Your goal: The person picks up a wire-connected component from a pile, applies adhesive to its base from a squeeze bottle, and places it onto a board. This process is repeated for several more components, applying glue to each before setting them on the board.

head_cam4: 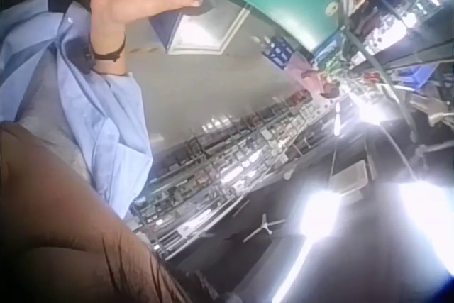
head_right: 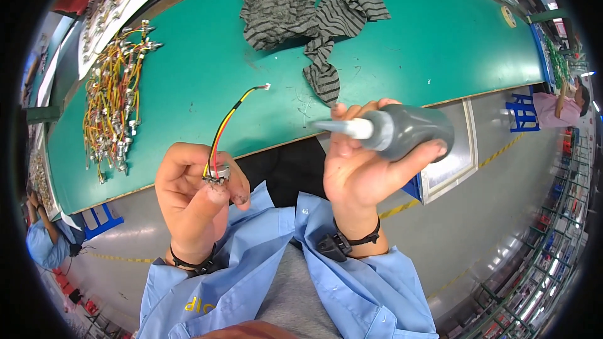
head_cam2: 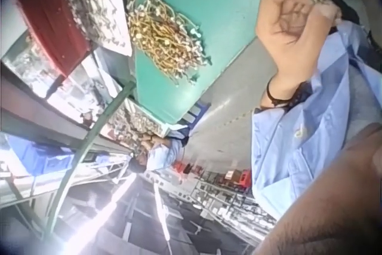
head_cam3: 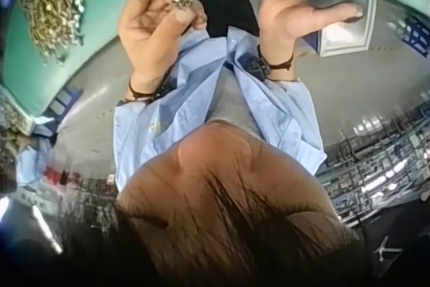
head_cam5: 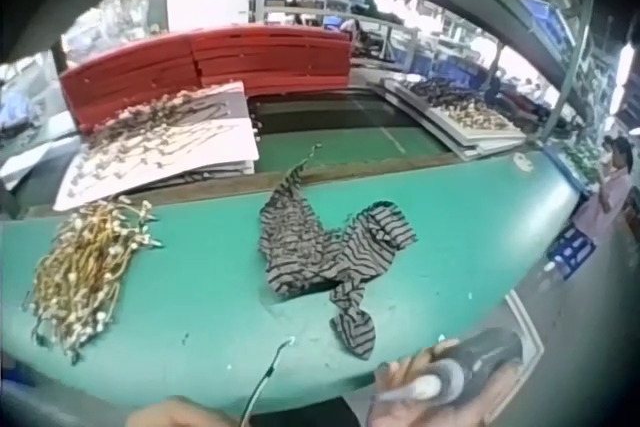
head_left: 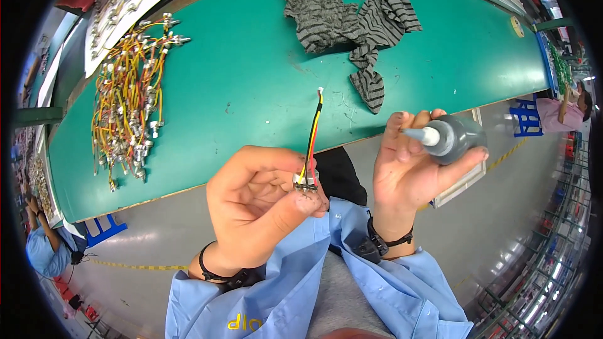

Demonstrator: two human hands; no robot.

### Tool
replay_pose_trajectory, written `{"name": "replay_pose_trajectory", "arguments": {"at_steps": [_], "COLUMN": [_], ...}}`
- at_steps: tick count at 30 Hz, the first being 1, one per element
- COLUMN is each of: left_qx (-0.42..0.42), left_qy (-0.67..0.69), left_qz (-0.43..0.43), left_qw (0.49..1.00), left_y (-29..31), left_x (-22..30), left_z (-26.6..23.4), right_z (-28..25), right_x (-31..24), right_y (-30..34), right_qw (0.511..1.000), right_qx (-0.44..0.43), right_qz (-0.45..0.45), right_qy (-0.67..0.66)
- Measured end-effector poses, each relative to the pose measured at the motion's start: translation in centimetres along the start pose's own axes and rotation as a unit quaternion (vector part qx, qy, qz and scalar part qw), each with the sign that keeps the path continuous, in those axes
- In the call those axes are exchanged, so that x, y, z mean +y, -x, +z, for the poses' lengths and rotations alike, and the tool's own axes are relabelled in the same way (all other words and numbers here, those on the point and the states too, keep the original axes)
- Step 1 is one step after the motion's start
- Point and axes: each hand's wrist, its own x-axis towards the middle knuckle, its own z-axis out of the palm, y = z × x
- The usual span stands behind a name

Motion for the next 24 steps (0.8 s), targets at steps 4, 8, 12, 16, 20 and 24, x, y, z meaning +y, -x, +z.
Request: {"name": "replay_pose_trajectory", "arguments": {"at_steps": [4,8,12,16,20,24], "left_qx": [0.001,-0.021,-0.050,-0.072,-0.056,-0.065], "left_qy": [-0.010,-0.020,0.005,-0.023,-0.090,-0.258], "left_qz": [0.004,0.019,0.013,0.032,0.034,0.037], "left_qw": [1.000,0.999,0.999,0.997,0.994,0.963], "left_y": [1.1,2.3,3.1,3.4,2.1,-2.0], "left_x": [1.8,3.4,4.8,6.3,7.8,8.6], "left_z": [1.2,2.5,3.6,4.5,4.9,3.7], "right_z": [-0.7,0.0,2.4,3.9,5.6,8.2], "right_x": [-1.6,-2.8,-3.4,-3.9,-4.1,-3.3], "right_y": [0.2,0.7,1.9,2.6,1.7,-0.2], "right_qw": [0.990,0.980,0.966,0.969,0.964,0.946], "right_qx": [0.018,-0.053,-0.079,-0.126,-0.137,-0.149], "right_qz": [0.087,0.142,0.194,0.169,0.171,0.248], "right_qy": [-0.110,-0.128,-0.153,-0.128,-0.150,-0.148]}}
